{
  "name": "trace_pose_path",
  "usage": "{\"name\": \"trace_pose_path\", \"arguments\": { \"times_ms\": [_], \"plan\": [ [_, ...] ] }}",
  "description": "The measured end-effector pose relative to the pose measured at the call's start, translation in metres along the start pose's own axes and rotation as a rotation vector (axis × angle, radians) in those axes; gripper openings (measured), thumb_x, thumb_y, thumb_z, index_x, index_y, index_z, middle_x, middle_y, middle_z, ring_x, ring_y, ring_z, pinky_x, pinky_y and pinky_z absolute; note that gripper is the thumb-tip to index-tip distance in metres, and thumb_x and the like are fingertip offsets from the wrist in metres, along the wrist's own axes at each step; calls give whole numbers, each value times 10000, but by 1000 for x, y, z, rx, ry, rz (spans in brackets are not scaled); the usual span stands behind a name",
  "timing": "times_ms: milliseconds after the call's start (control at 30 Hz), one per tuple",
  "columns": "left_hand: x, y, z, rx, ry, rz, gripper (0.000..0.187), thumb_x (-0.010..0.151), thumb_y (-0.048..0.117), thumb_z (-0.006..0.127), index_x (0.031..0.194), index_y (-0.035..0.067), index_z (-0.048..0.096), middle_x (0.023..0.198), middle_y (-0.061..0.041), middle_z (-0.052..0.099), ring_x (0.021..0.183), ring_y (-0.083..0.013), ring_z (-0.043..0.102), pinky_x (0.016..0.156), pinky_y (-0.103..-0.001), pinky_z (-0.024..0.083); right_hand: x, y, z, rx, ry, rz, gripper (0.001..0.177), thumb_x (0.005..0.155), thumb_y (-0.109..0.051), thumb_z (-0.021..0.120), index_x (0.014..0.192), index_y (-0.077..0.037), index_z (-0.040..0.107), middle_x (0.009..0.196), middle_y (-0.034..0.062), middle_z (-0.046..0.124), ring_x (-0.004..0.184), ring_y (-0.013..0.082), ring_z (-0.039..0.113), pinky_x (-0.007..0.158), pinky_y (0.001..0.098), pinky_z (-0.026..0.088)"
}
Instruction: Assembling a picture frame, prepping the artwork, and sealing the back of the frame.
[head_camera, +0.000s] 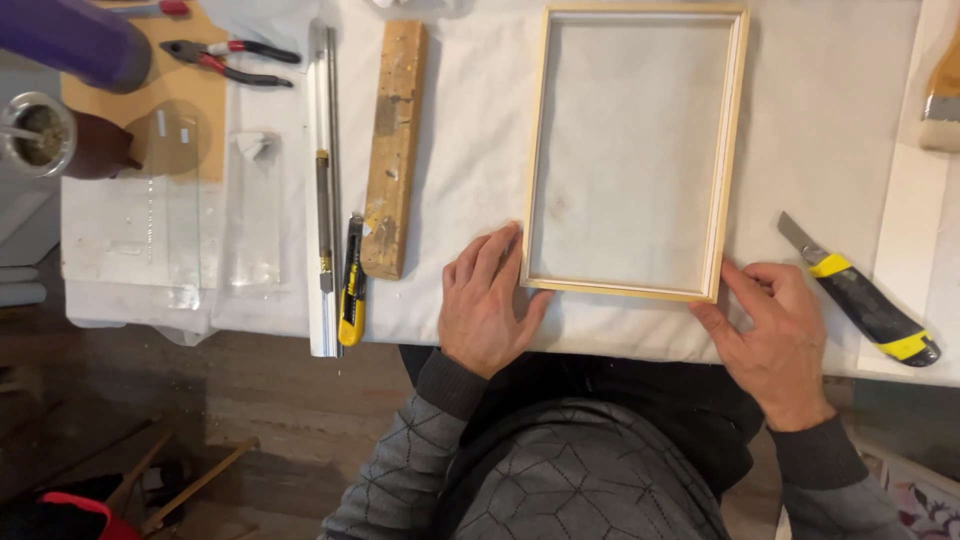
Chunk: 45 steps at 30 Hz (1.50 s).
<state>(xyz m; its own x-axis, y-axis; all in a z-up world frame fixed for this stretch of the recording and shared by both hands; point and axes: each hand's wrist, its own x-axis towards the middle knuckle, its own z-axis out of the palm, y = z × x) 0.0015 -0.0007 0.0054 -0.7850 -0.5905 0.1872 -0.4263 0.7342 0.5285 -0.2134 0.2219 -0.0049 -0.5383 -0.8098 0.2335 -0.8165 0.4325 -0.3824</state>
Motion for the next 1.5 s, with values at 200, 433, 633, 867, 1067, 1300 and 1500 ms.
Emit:
{"name": "trace_pose_path", "arguments": {
  "times_ms": [200, 433, 633, 867, 1067, 1300, 1500],
  "plan": [
    [-3, -7, -5, -117, 57, -31, 717, 801, 230, 808, 1419, -25, 552, 1500, -152, 511, 1369, -347, 471, 1122, -457, 386, -8, -20, 1, 183, -55, 158, 493, 927, -309, 756, 1340, -47, 696, 1027, 124, 642, 879, 260, 624, 760, 344, 513],
    [-6, -8, -8, -205, 80, -2, 716, 815, 225, 803, 1433, -24, 541, 1499, -177, 509, 1362, -361, 483, 1120, -454, 400, -9, -22, 5, 792, -156, 616, 513, 1026, -209, 628, 1496, -9, 580, 1075, 149, 731, 899, 202, 731, 699, 297, 526],
    [-9, -5, -12, -179, 59, 51, 707, 811, 247, 789, 1423, -19, 555, 1452, -167, 534, 1331, -354, 500, 1093, -449, 407, -14, -6, 17, 1232, -206, 804, 463, 1052, -182, 563, 1437, 74, 543, 1100, 210, 707, 972, 291, 725, 818, 377, 594],
    [-13, -9, -8, -212, 76, 55, 620, 793, 201, 707, 1360, -23, 595, 1409, -153, 587, 1295, -339, 533, 1076, -442, 420, -14, 4, 16, 1347, -234, 880, 388, 1059, -190, 500, 1373, 37, 477, 1069, 263, 697, 999, 358, 727, 848, 428, 600],
    [-18, -23, -4, -520, 169, -54, 406, 875, 115, 613, 1269, 31, 663, 1317, -132, 650, 1251, -314, 607, 1084, -415, 468, -46, 29, 4, 1486, -147, 847, 389, 1071, -173, 514, 1401, 32, 484, 1117, 266, 688, 1041, 381, 704, 894, 445, 558],
    [15, -6, 0, -303, 182, -43, 277, 887, 123, 716, 1142, 22, 676, 1203, -142, 661, 1131, -341, 612, 979, -426, 487, -40, 20, -63, 1337, -3, 813, 423, 1109, -153, 465, 1487, 37, 479, 1129, 291, 667, 1017, 448, 690, 885, 509, 558],
    [89, -17, 36, -298, 163, 174, 196, 905, 157, 726, 1073, 61, 698, 1053, -108, 707, 1005, -322, 661, 876, -417, 531, 32, -12, -89, 1243, 43, 752, 355, 1112, -176, 468, 1426, -10, 475, 1123, 302, 658, 1031, 419, 683, 886, 481, 547]
  ]
}}
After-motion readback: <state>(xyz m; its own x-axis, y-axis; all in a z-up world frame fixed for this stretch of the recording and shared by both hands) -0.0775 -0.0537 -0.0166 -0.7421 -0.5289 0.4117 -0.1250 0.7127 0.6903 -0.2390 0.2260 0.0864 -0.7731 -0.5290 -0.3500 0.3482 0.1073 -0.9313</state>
